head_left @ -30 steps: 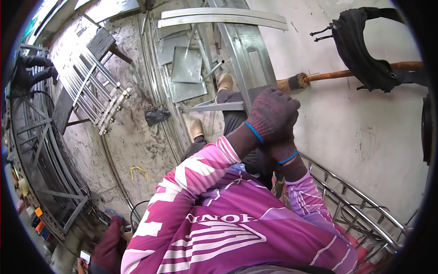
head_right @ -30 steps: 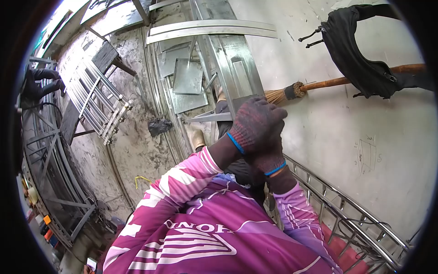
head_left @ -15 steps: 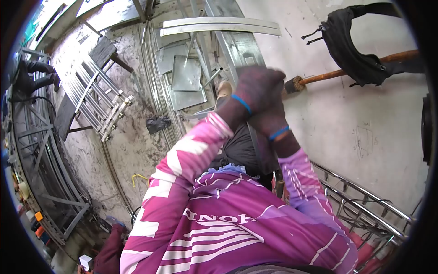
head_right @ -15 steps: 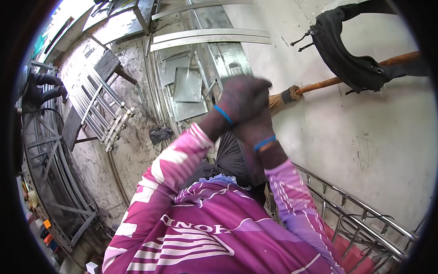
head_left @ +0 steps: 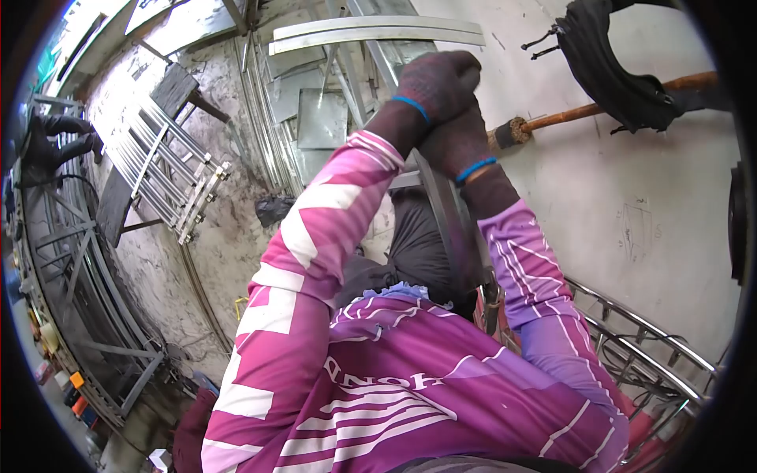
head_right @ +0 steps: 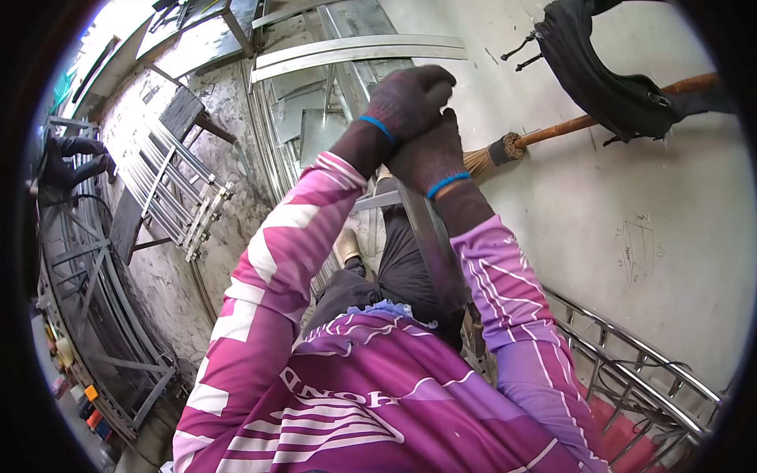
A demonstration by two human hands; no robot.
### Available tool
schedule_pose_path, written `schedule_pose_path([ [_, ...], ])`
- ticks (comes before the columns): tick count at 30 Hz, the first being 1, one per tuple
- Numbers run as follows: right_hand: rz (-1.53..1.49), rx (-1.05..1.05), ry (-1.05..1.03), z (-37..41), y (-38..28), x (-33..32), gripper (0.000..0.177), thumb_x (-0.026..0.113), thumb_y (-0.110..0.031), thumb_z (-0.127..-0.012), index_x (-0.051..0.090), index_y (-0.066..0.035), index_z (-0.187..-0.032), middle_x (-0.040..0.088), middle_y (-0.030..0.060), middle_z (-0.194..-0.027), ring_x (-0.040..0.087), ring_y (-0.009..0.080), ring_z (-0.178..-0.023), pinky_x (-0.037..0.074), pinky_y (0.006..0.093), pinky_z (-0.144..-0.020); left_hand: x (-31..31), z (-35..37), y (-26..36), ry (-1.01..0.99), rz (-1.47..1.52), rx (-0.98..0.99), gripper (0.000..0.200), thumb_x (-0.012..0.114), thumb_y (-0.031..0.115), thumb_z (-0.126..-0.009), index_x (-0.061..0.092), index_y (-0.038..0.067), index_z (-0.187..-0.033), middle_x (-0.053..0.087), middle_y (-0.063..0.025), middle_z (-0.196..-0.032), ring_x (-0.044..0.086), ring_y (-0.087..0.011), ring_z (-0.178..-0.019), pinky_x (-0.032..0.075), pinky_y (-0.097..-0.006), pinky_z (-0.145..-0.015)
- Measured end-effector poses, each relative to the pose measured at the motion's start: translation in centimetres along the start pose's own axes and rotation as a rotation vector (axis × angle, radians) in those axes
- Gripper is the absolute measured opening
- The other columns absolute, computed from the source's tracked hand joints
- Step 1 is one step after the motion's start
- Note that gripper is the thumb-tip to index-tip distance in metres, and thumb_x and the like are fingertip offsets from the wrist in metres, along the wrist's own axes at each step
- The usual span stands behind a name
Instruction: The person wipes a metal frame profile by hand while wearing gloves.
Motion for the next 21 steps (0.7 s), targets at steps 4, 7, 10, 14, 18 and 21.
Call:
schedule_pose_path([
  [4,0.004,0.013,-0.011,2.6,-0.3,0.0,0.054,0.074,-0.039,-0.097,0.066,-0.012,-0.143,0.072,0.0143,-0.14,0.064,0.032,-0.136,0.048,0.0428,-0.118,0.5,2.1,1.4,-0.052,0.039,0.043,0.031,0.07,0.036,-0.096,0.083,0.016,-0.116,0.081,-0.018,-0.106,0.079,-0.0377,-0.101,0.062,-0.0503,-0.092],
  [7,-0.01,-0.109,0.177,8.6,0.2,3.0,0.059,0.076,-0.036,-0.097,0.062,-0.011,-0.148,0.068,0.0149,-0.144,0.059,0.0325,-0.142,0.042,0.0463,-0.123,2.2,8.1,5.0,-0.045,-0.073,0.21,0.028,0.072,0.032,-0.092,0.082,0.016,-0.113,0.078,-0.0161,-0.096,0.076,-0.0363,-0.098,0.059,-0.0482,-0.094],
  [10,0.628,0.268,-0.007,13.6,6.1,9.3,0.063,0.079,-0.037,-0.094,0.062,-0.012,-0.149,0.062,0.0149,-0.149,0.054,0.0315,-0.145,0.041,0.0483,-0.123,4.3,12.3,8.2,-0.041,-0.034,0.309,0.026,0.074,0.029,-0.09,0.08,0.016,-0.112,0.075,-0.0138,-0.092,0.074,-0.0356,-0.097,0.056,-0.0467,-0.098],
  [14,0.029,-0.015,0.154,14.7,2.2,2.0,0.081,0.071,-0.055,-0.1,0.049,-0.009,-0.164,0.056,0.0217,-0.159,0.051,0.0419,-0.147,0.038,0.0566,-0.123,5.3,10.8,7.2,-0.108,-0.103,0.256,0.016,0.071,0.033,-0.095,0.08,0.02,-0.101,0.078,-0.0089,-0.093,0.077,-0.0305,-0.098,0.055,-0.0445,-0.096],
  [18,-0.071,-0.079,0.088,3.6,-1.5,-1.6,0.058,0.073,-0.045,-0.096,0.063,-0.014,-0.144,0.066,0.0137,-0.144,0.059,0.031,-0.139,0.041,0.0485,-0.122,1.1,4.4,2.4,0.038,0.003,0.116,0.027,0.069,0.036,-0.098,0.083,0.021,-0.115,0.08,-0.0132,-0.1,0.077,-0.036,-0.098,0.059,-0.0488,-0.088],
  [21,0.033,0.039,-0.194,0.0,-0.8,-0.2,0.062,0.07,-0.048,-0.098,0.061,-0.014,-0.149,0.063,0.0141,-0.151,0.057,0.0314,-0.142,0.04,0.0479,-0.123,-0.9,0.2,-0.8,-0.013,0.18,-0.109,0.037,0.066,0.039,-0.098,0.082,0.017,-0.123,0.083,-0.0152,-0.11,0.08,-0.0357,-0.103,0.062,-0.0458,-0.095],
])
Point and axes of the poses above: each hand's wrist, its own z-axis away from the middle knuckle, its own x-axis out of the palm, y = z × x, the point moved 9 cm from there along -z, towards the middle knuckle
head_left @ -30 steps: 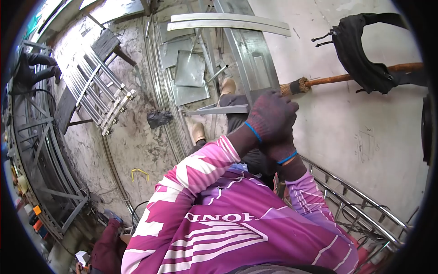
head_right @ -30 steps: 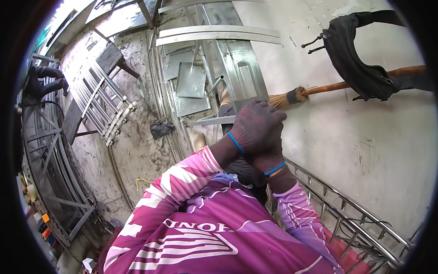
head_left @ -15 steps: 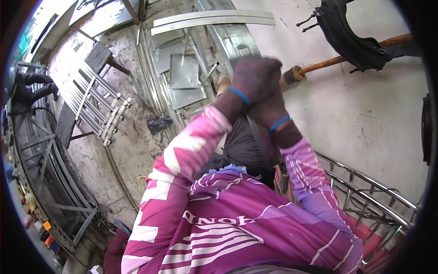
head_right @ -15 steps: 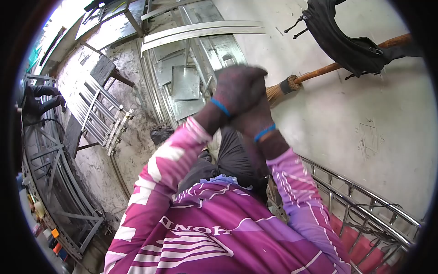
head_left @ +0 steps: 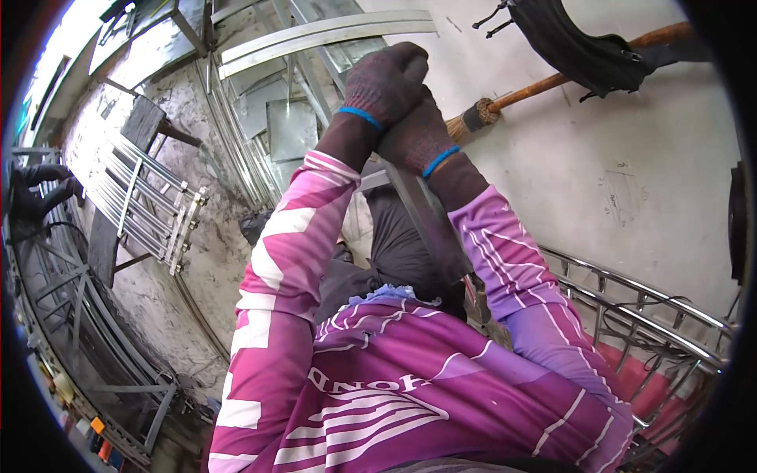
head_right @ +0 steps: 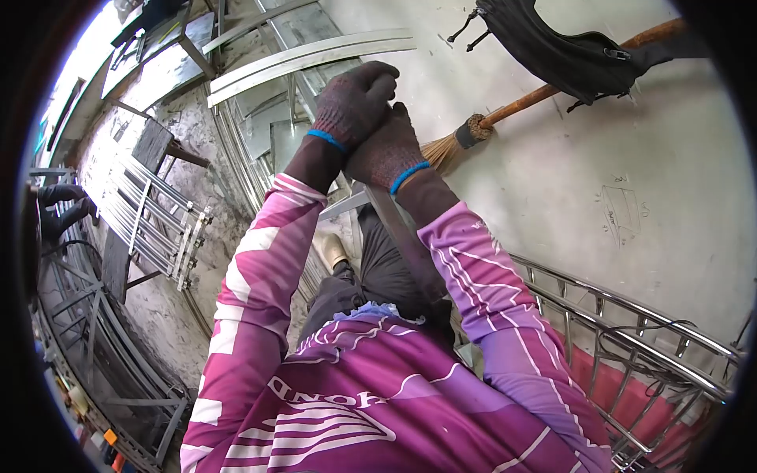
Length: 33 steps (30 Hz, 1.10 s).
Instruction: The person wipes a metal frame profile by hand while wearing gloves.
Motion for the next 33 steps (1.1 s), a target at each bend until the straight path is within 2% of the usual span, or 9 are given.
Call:
schedule_pose_path([
  [2,-0.027,0.071,-0.09,0.6,0.5,0.5,0.062,0.074,-0.047,-0.097,0.064,-0.013,-0.149,0.064,0.0143,-0.152,0.056,0.0327,-0.144,0.043,0.0458,-0.121,1.1,1.2,0.9,-0.028,-0.126,0.062,0.035,0.066,0.038,-0.099,0.082,0.016,-0.122,0.082,-0.0168,-0.109,0.079,-0.0375,-0.1,0.061,-0.0471,-0.094],
  [5,-0.101,-0.091,0.197,6.4,1.5,2.9,0.065,0.064,-0.047,-0.104,0.054,-0.013,-0.158,0.057,0.014,-0.161,0.048,0.0318,-0.154,0.032,0.0472,-0.132,4.2,5.7,3.8,-0.034,-0.146,0.234,0.031,0.067,0.036,-0.098,0.083,0.016,-0.116,0.08,-0.0177,-0.101,0.077,-0.0388,-0.096,0.059,-0.0516,-0.088],
  [7,-0.155,-0.093,0.242,11.7,1.7,3.4,0.065,0.072,-0.043,-0.099,0.057,-0.01,-0.153,0.061,0.0162,-0.152,0.053,0.0357,-0.146,0.04,0.0494,-0.124,7.1,9.1,5.3,-0.165,-0.196,0.229,0.032,0.069,0.037,-0.096,0.083,0.014,-0.113,0.078,-0.0137,-0.096,0.074,-0.0362,-0.095,0.057,-0.051,-0.088],
  [10,-0.155,0.087,0.057,15.8,2.3,5.5,0.062,0.06,-0.046,-0.108,0.052,-0.013,-0.16,0.052,0.0141,-0.165,0.044,0.0326,-0.156,0.027,0.0498,-0.134,9.4,11.6,7.1,-0.295,-0.083,0.367,0.032,0.069,0.038,-0.096,0.082,0.014,-0.112,0.079,-0.0131,-0.098,0.074,-0.0349,-0.097,0.057,-0.0492,-0.089],
  [16,-0.215,-0.017,0.214,5.9,1.9,1.2,0.059,0.073,-0.035,-0.097,0.06,-0.01,-0.148,0.064,0.0157,-0.148,0.056,0.0331,-0.144,0.04,0.0493,-0.124,4.0,4.7,2.9,-0.082,-0.039,0.172,0.035,0.066,0.038,-0.1,0.083,0.013,-0.117,0.083,-0.0152,-0.105,0.08,-0.0354,-0.098,0.063,-0.047,-0.093],
  [19,0.056,-0.004,0.014,0.3,1.5,0.0,0.051,0.077,-0.033,-0.092,0.065,-0.01,-0.137,0.072,0.0168,-0.134,0.065,0.0329,-0.13,0.046,0.0471,-0.117,2.0,-0.3,0.7,-0.066,0.016,0.053,0.038,0.064,0.039,-0.101,0.082,0.013,-0.121,0.083,-0.0151,-0.104,0.082,-0.0302,-0.099,0.063,-0.0433,-0.092],
  [27,0.051,-0.161,0.23,11.4,1.5,3.2,0.067,0.07,-0.046,-0.099,0.056,-0.011,-0.155,0.061,0.0142,-0.154,0.056,0.0361,-0.144,0.043,0.0491,-0.121,6.6,9.0,6.1,-0.146,-0.17,0.293,0.032,0.069,0.036,-0.098,0.081,0.012,-0.116,0.077,-0.0155,-0.096,0.074,-0.0374,-0.097,0.058,-0.0509,-0.092],
  [32,-0.045,0.08,0.006,14.0,2.0,3.1,0.076,0.067,-0.047,-0.103,0.043,-0.016,-0.168,0.049,0.0143,-0.168,0.049,0.0372,-0.153,0.042,0.0483,-0.125,7.9,10.5,6.0,-0.2,-0.095,0.375,0.031,0.07,0.037,-0.097,0.082,0.015,-0.115,0.076,-0.015,-0.096,0.073,-0.0373,-0.099,0.057,-0.051,-0.092],
  [33,-0.168,0.066,0.102,12.8,2.6,3.4,0.073,0.07,-0.048,-0.1,0.05,-0.016,-0.163,0.056,0.0147,-0.162,0.054,0.0362,-0.148,0.045,0.0482,-0.123,7.0,9.3,5.5,-0.174,-0.096,0.317,0.031,0.07,0.037,-0.097,0.082,0.015,-0.115,0.076,-0.0149,-0.096,0.073,-0.0373,-0.099,0.057,-0.0513,-0.093],
])
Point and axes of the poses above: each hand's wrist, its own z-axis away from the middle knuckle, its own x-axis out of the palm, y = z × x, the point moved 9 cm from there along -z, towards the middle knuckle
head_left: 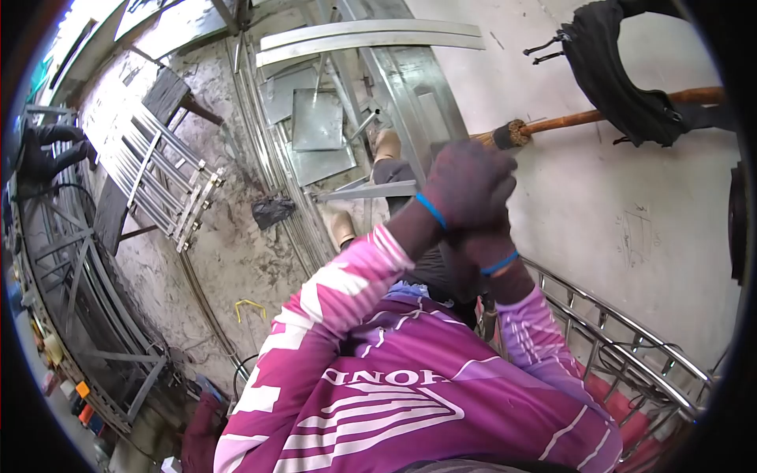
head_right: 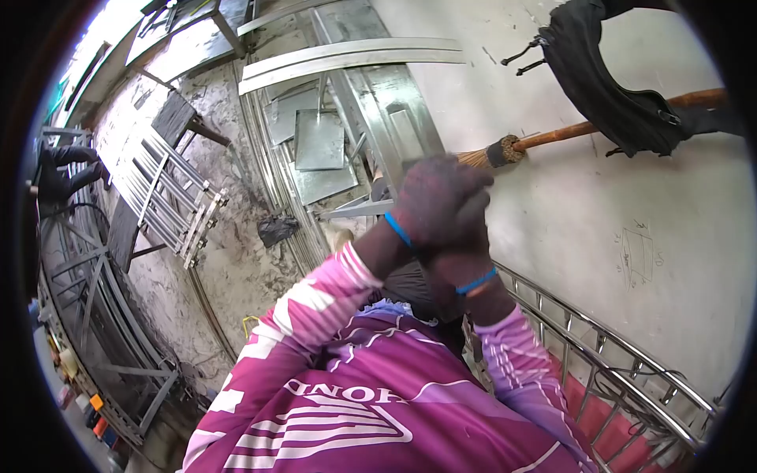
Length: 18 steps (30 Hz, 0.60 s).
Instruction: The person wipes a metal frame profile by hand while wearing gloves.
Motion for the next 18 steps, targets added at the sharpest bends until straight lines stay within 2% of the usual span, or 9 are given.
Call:
schedule_pose_path([
  [2,-0.011,-0.092,0.02,-4.6,-0.1,-0.8,0.071,0.072,-0.048,-0.098,0.054,-0.015,-0.158,0.06,0.0151,-0.157,0.057,0.0357,-0.145,0.045,0.0471,-0.122,-1.6,-2.3,-2.3,0.043,-0.05,-0.069,0.03,0.069,0.036,-0.097,0.083,0.016,-0.115,0.078,-0.0167,-0.098,0.075,-0.038,-0.098,0.059,-0.0518,-0.091],
  [4,-0.017,-0.184,0.048,-8.7,-1.1,-2.5,0.069,0.075,-0.047,-0.096,0.058,-0.013,-0.154,0.064,0.0154,-0.153,0.06,0.0352,-0.142,0.046,0.0461,-0.121,-3.8,-4.7,-5.0,0.145,0.032,-0.093,0.032,0.068,0.038,-0.098,0.083,0.016,-0.115,0.081,-0.0174,-0.106,0.078,-0.0367,-0.101,0.061,-0.0492,-0.091],
  [6,0.124,-0.024,-0.115,-12.2,-1.0,-2.2,0.063,0.079,-0.041,-0.093,0.064,-0.01,-0.145,0.069,0.0157,-0.144,0.064,0.0354,-0.136,0.048,0.0452,-0.118,-5.4,-6.7,-7.0,0.167,0.059,-0.153,0.032,0.068,0.037,-0.098,0.082,0.014,-0.114,0.081,-0.0163,-0.105,0.078,-0.0373,-0.1,0.061,-0.0493,-0.092],
  [8,0.112,-0.033,-0.064,-12.5,-1.3,-2.4,0.063,0.08,-0.039,-0.092,0.063,-0.009,-0.145,0.069,0.0158,-0.143,0.064,0.0354,-0.136,0.049,0.0447,-0.118,-5.8,-6.8,-7.7,0.194,0.047,-0.148,0.031,0.068,0.036,-0.098,0.082,0.013,-0.114,0.081,-0.0167,-0.103,0.078,-0.0386,-0.099,0.061,-0.0498,-0.092],
  [11,0.067,-0.075,0.016,-9.8,-1.1,-1.7,0.062,0.079,-0.037,-0.093,0.063,-0.009,-0.146,0.069,0.0165,-0.143,0.064,0.0353,-0.135,0.049,0.045,-0.118,-4.6,-4.8,-5.4,0.156,-0.013,-0.073,0.03,0.069,0.034,-0.097,0.082,0.012,-0.112,0.079,-0.0197,-0.099,0.076,-0.04,-0.096,0.06,-0.0528,-0.088],
  [14,-0.028,-0.173,0.024,-3.7,-0.7,-1.2,0.063,0.076,-0.037,-0.097,0.06,-0.011,-0.152,0.067,0.0153,-0.148,0.061,0.0338,-0.14,0.046,0.0449,-0.121,-1.4,-1.3,-1.7,0.071,0.006,-0.081,0.031,0.07,0.035,-0.096,0.083,0.012,-0.113,0.078,-0.0169,-0.097,0.075,-0.037,-0.097,0.058,-0.0511,-0.091],
  [16,0.098,-0.204,0.042,0.6,0.0,0.1,0.062,0.08,-0.036,-0.091,0.063,-0.01,-0.145,0.064,0.0162,-0.146,0.06,0.0345,-0.138,0.047,0.0472,-0.118,0.1,0.5,0.3,0.083,0.0,-0.044,0.032,0.07,0.036,-0.095,0.083,0.013,-0.113,0.078,-0.0159,-0.097,0.074,-0.0364,-0.097,0.057,-0.0506,-0.092],
  [17,0.101,-0.209,0.04,1.9,0.4,0.4,0.062,0.08,-0.036,-0.091,0.063,-0.01,-0.145,0.064,0.0162,-0.146,0.06,0.0345,-0.138,0.047,0.0472,-0.118,1.1,1.1,1.2,0.0,0.008,-0.023,0.033,0.07,0.036,-0.094,0.083,0.014,-0.114,0.079,-0.0144,-0.099,0.074,-0.0354,-0.099,0.057,-0.0503,-0.095],
  [18,-0.001,-0.121,-0.02,2.6,1.0,0.7,0.066,0.079,-0.037,-0.094,0.059,-0.012,-0.152,0.062,0.0136,-0.152,0.057,0.0328,-0.144,0.045,0.045,-0.121,1.8,1.3,1.7,-0.085,0.016,-0.002,0.034,0.07,0.037,-0.094,0.083,0.015,-0.116,0.08,-0.013,-0.102,0.073,-0.0343,-0.101,0.056,-0.0499,-0.097],
])
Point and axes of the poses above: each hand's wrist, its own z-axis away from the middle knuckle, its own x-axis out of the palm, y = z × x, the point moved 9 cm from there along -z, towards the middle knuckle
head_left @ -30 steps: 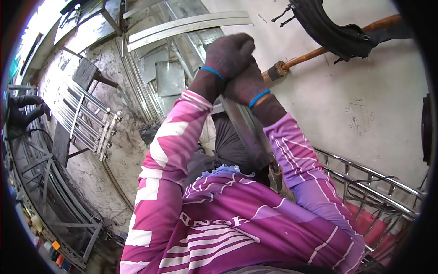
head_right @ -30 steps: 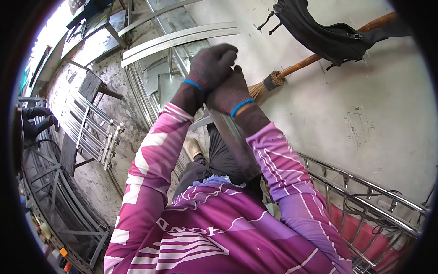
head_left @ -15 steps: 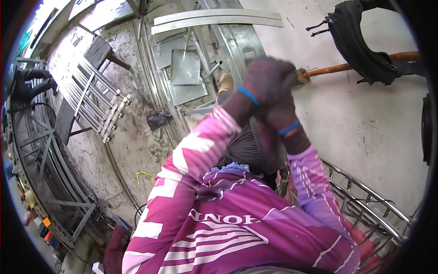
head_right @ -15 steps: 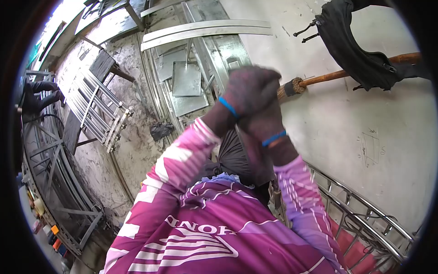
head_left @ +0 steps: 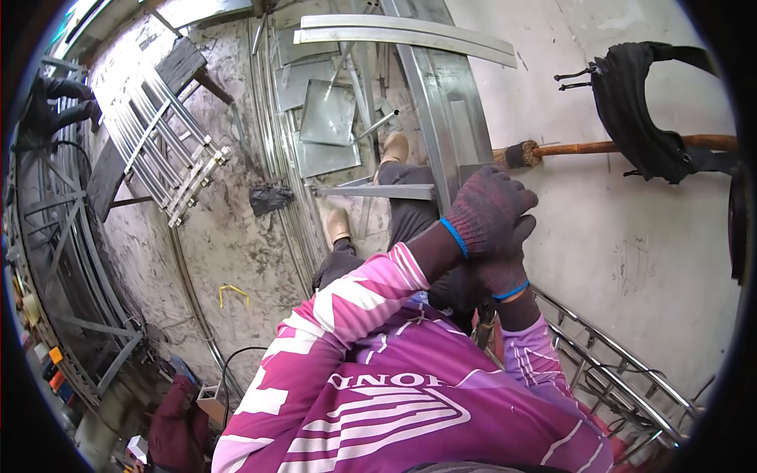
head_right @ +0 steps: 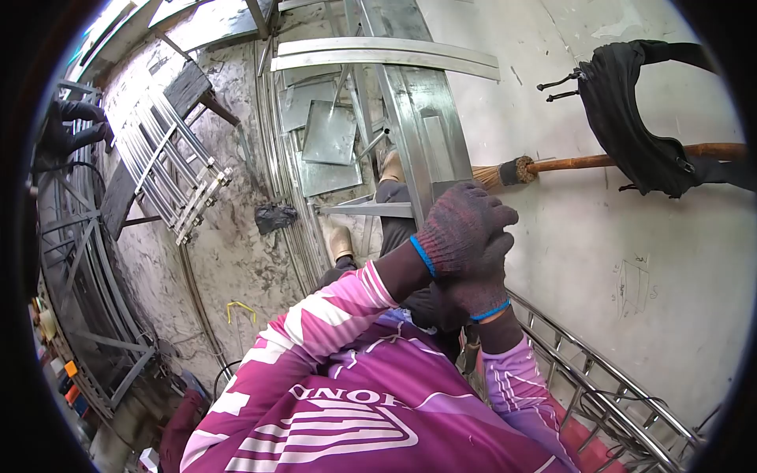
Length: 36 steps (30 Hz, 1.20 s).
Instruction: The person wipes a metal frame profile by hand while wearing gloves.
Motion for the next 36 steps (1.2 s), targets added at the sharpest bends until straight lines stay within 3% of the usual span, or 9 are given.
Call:
schedule_pose_path([
  [7,0.087,-0.125,0.016,-11.1,-1.7,-4.3,0.066,0.078,-0.041,-0.096,0.06,-0.011,-0.152,0.063,0.0142,-0.154,0.058,0.0335,-0.144,0.047,0.0436,-0.121,-5.3,-5.6,-6.6,0.121,-0.072,-0.164,0.039,0.061,0.044,-0.1,0.083,0.017,-0.118,0.081,-0.0139,-0.108,0.074,-0.0366,-0.107,0.059,-0.0523,-0.097],
  [9,0.13,0.068,-0.097,-13.9,-0.7,-4.4,0.064,0.078,-0.041,-0.095,0.063,-0.011,-0.149,0.064,0.0163,-0.153,0.059,0.0355,-0.143,0.048,0.044,-0.119,-7.3,-7.3,-8.2,0.128,-0.082,-0.206,0.04,0.06,0.045,-0.1,0.083,0.018,-0.12,0.081,-0.0158,-0.108,0.075,-0.0382,-0.104,0.059,-0.0535,-0.097],
  [16,0.1,-0.05,-0.031,-8.4,-0.3,-1.9,0.074,0.074,-0.048,-0.098,0.054,-0.011,-0.159,0.057,0.0149,-0.161,0.052,0.0331,-0.15,0.04,0.0462,-0.127,-3.8,-4.4,-4.6,0.008,-0.25,-0.101,0.038,0.065,0.046,-0.099,0.084,0.019,-0.117,0.082,-0.0083,-0.108,0.073,-0.0338,-0.106,0.059,-0.0503,-0.091],
  [19,0.232,-0.15,0.027,-1.2,-0.9,-0.7,0.075,0.071,-0.049,-0.101,0.051,-0.012,-0.162,0.053,0.0128,-0.165,0.05,0.0326,-0.153,0.038,0.0462,-0.128,-0.7,-0.8,-0.8,0.013,-0.138,0.007,0.037,0.067,0.044,-0.097,0.082,0.013,-0.111,0.08,-0.0114,-0.103,0.072,-0.0332,-0.104,0.054,-0.0475,-0.101],
  [21,-0.008,0.145,-0.159,1.8,0.9,0.6,0.075,0.071,-0.047,-0.101,0.049,-0.012,-0.164,0.052,0.0125,-0.166,0.049,0.033,-0.153,0.038,0.0457,-0.128,1.2,0.4,1.0,-0.046,-0.088,0.055,0.038,0.068,0.044,-0.095,0.081,0.011,-0.109,0.08,-0.0135,-0.103,0.072,-0.0331,-0.106,0.052,-0.0467,-0.106],
  [27,-0.051,-0.129,0.067,-6.1,-0.7,-2.5,0.064,0.073,-0.037,-0.1,0.057,-0.01,-0.156,0.06,0.0144,-0.158,0.055,0.0332,-0.147,0.045,0.0462,-0.123,-3.5,-2.4,-3.3,0.076,-0.03,-0.064,0.038,0.068,0.044,-0.095,0.084,0.016,-0.115,0.081,-0.0122,-0.106,0.074,-0.0337,-0.106,0.057,-0.0501,-0.1],
  [32,-0.012,0.04,-0.076,-15.8,-0.1,-3.2,0.056,0.08,-0.036,-0.091,0.07,-0.005,-0.138,0.072,0.0224,-0.136,0.065,0.0368,-0.134,0.048,0.0457,-0.119,-8.4,-7.5,-9.3,0.131,-0.005,-0.207,0.04,0.064,0.045,-0.098,0.084,0.017,-0.118,0.081,-0.0173,-0.107,0.076,-0.0394,-0.106,0.06,-0.0508,-0.096],
  [35,-0.212,0.096,0.014,-14.4,-0.5,-4.5,0.057,0.078,-0.037,-0.092,0.068,-0.006,-0.138,0.071,0.0224,-0.138,0.065,0.0374,-0.134,0.048,0.046,-0.118,-8.0,-7.0,-8.5,0.11,-0.096,-0.191,0.04,0.065,0.045,-0.097,0.084,0.017,-0.118,0.081,-0.0173,-0.106,0.075,-0.0391,-0.104,0.06,-0.0509,-0.095],
  [36,-0.008,0.017,-0.064,-13.7,-1.1,-3.5,0.065,0.079,-0.038,-0.093,0.063,-0.007,-0.147,0.065,0.0214,-0.149,0.059,0.0373,-0.142,0.044,0.0463,-0.123,-7.6,-6.3,-7.6,0.118,-0.142,-0.165,0.039,0.066,0.045,-0.096,0.085,0.017,-0.117,0.081,-0.0153,-0.104,0.075,-0.038,-0.102,0.06,-0.0507,-0.093],
])
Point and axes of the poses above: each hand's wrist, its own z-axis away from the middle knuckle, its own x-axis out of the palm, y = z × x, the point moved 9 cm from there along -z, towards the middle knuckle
